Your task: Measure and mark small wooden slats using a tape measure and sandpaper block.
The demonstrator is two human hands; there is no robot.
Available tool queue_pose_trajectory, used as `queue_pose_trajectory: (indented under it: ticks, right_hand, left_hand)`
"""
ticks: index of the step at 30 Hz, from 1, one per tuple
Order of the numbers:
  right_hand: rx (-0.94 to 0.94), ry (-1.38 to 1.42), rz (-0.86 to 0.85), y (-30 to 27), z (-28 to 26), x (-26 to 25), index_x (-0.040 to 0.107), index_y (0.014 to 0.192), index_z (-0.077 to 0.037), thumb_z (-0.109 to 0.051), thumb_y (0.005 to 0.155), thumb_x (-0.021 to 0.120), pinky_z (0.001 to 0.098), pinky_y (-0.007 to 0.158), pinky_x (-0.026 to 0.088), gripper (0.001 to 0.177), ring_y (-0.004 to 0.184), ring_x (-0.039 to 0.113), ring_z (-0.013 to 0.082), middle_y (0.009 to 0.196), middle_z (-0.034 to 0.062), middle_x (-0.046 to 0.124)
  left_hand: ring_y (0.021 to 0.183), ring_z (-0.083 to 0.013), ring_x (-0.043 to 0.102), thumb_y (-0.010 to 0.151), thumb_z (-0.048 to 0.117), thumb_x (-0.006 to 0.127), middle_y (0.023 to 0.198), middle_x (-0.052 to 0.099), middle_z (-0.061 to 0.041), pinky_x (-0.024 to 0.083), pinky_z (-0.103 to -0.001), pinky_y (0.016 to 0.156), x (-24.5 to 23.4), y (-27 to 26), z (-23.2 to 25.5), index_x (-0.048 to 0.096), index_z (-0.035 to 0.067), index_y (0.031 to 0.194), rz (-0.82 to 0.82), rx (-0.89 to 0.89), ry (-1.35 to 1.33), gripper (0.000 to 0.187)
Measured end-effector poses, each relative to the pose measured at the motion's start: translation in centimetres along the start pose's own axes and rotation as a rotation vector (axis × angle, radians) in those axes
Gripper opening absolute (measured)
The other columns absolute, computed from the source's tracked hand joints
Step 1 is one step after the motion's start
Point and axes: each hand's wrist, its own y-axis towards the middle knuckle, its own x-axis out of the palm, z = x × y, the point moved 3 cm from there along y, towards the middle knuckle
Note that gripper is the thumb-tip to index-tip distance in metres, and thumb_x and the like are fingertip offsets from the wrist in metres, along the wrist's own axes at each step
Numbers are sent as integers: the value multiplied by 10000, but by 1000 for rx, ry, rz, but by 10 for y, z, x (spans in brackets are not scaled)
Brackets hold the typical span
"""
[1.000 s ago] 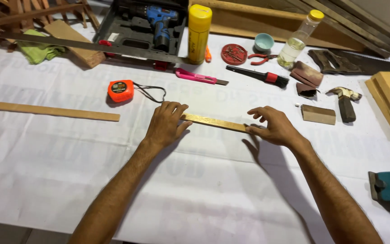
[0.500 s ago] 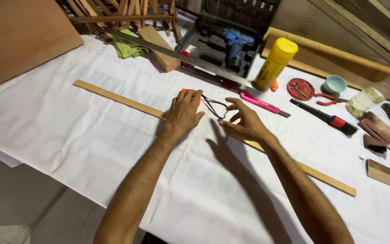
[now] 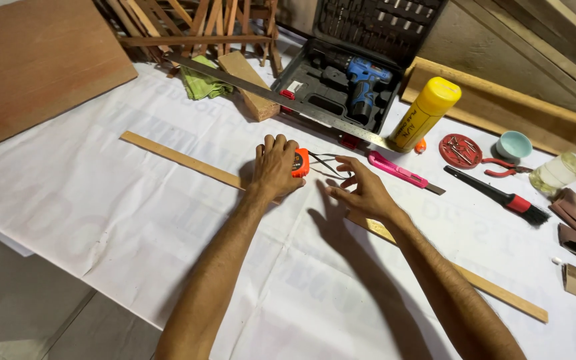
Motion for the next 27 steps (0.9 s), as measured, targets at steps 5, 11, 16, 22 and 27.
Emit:
queue_pose_trajectory:
  ticks: [5,11,16,22,27]
  right_hand:
    - [-202,-114,274,-12,-24,-25,459,1479,-51,-406,844,847,437,914,577,825,1232,633,321,1416,180,586]
    - [-375,-101,361,-57,-55,-65,603,1387,-4,-408,930,790,378,1011,573,638,1178,717,260,1282,163,712]
    - [-403,-236,295,-106,-78,-104,625,1286,21,-475,796,849,353,862,609,732,993,755,243,1103,164,747]
    - [-22,-306,96,-137,-50,-128,723,1128,-19,-584,681,861,355,698,590,734,735,743,191,837,103,772]
    - [143,-294,35,-163,-28,-135,779,1001,3,-563,683,875,328,613,494,656,672,633,162,733,112,719]
  left_hand:
    - [1108,-325,493,550,377,1002,1172,528,-154,487,-497,963,-22,-6,30,593,56,1242,189,263,-193,866]
    - [1061,-323,614,682,321,938,1107,615,-142,565,-445,921,-79,-33,114,564,24,1227,348,657,-490,724]
    - [1082,-311,657,739,371,960,1138,654,-141,587,-433,933,-89,-48,160,549,37,1239,281,817,-654,728]
    - [997,-336,726,619,598,971,1056,687,-179,617,-444,832,-85,-61,202,475,24,1216,103,811,-637,966]
    - [931,-297,733,422,702,947,980,717,-134,601,-442,794,-86,-67,230,543,70,1171,-221,682,-464,1060]
